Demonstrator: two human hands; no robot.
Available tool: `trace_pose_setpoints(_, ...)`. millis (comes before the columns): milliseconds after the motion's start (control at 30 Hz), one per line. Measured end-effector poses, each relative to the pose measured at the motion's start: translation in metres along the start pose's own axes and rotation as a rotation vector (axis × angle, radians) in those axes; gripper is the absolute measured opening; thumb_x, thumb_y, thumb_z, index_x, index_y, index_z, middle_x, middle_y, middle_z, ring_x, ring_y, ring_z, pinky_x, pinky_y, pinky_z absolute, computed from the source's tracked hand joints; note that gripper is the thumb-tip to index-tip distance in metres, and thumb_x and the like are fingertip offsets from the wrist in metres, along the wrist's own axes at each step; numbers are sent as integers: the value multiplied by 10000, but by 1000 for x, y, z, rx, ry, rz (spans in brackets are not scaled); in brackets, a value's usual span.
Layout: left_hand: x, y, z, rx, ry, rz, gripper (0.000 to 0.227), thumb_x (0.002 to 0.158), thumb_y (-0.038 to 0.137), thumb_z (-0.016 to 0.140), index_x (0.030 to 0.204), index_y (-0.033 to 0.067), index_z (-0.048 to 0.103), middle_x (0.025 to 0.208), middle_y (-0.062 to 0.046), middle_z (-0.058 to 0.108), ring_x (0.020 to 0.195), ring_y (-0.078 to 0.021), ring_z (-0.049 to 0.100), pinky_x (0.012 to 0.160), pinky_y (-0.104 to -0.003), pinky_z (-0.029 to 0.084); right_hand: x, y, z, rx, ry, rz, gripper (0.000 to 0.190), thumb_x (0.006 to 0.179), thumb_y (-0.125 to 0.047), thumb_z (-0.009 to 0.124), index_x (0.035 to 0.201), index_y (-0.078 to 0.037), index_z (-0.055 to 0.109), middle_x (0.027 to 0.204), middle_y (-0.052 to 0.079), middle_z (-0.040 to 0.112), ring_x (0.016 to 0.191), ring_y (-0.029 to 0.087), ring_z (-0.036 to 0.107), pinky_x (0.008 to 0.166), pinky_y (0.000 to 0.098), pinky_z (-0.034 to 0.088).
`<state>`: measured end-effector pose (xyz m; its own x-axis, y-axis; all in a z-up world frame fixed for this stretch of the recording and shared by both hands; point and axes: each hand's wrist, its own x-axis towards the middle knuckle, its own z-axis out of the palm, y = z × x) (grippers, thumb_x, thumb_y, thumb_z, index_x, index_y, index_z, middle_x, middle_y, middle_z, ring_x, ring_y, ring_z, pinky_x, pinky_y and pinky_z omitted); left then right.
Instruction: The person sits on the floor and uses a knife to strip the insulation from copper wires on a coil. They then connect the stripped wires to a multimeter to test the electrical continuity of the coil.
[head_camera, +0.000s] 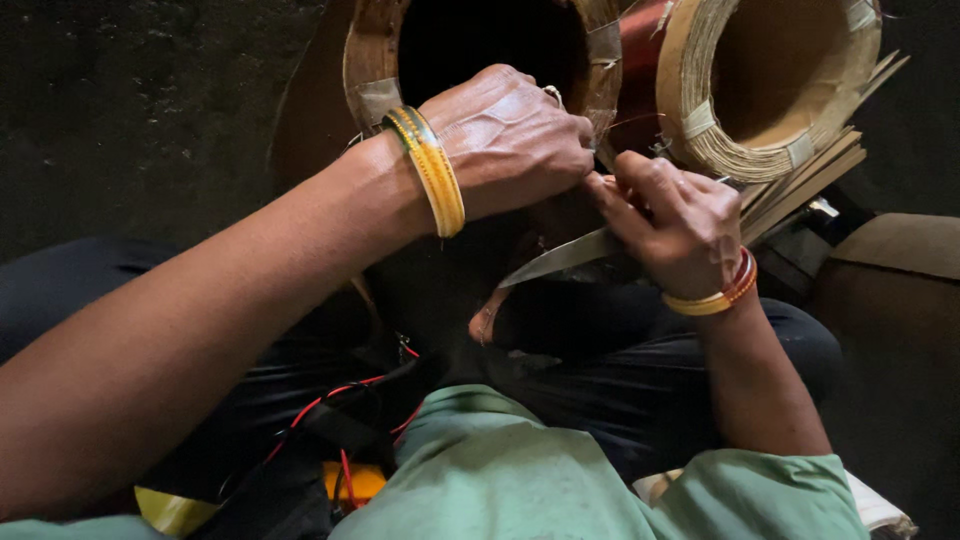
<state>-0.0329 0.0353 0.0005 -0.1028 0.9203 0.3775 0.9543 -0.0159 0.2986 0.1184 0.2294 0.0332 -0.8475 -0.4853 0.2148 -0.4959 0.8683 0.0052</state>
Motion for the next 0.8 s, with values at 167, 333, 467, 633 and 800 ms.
trace_pose_setpoints(167, -11, -11, -13, -38, 81, 24, 72, 846, 124, 748, 871, 57, 745, 832, -88, 731, 733, -248, 746, 605, -360, 583, 8, -6, -9, -73, -22, -25, 247, 936, -51, 808, 1176, -101, 782, 1079, 61, 638, 862, 179, 696, 695, 325, 574)
trace_pose_setpoints(333, -19, -18, -28, 122, 70, -54, 198, 761, 208, 789, 918, 92, 751, 850, -64, 745, 771, -244, 753, 628, -365, 590, 17, -10, -14, -173, -39, -78, 254, 950, -43, 778, 1200, -86, 767, 1116, 73, 651, 909, 176, 696, 696, 309, 550)
trace_pose_setpoints(467, -25, -17, -33, 154, -100, -137, 188, 745, 214, 791, 896, 112, 745, 844, -62, 738, 772, -248, 750, 643, -373, 590, 20, -14, -17, -255, -58, -111, 226, 954, -42, 765, 1179, -60, 756, 1100, 78, 658, 843, 161, 666, 649, 289, 510)
trace_pose_setpoints(633, -25, -16, -22, 62, 94, -117, 98, 736, 183, 767, 805, 121, 736, 795, -66, 728, 727, -269, 741, 552, -386, 563, 16, -17, -18, -311, -95, -107, 251, 977, -40, 752, 1226, -70, 759, 1113, 61, 651, 856, 142, 664, 678, 286, 524)
trace_pose_setpoints(800, -18, -16, 1, -135, 251, -183, 116, 939, 129, 709, 832, 85, 697, 799, -90, 696, 695, -288, 711, 547, -397, 531, 10, -10, -10, -216, -56, -47, 195, 1006, -67, 794, 1197, -105, 786, 1073, 51, 639, 810, 137, 646, 642, 286, 524)
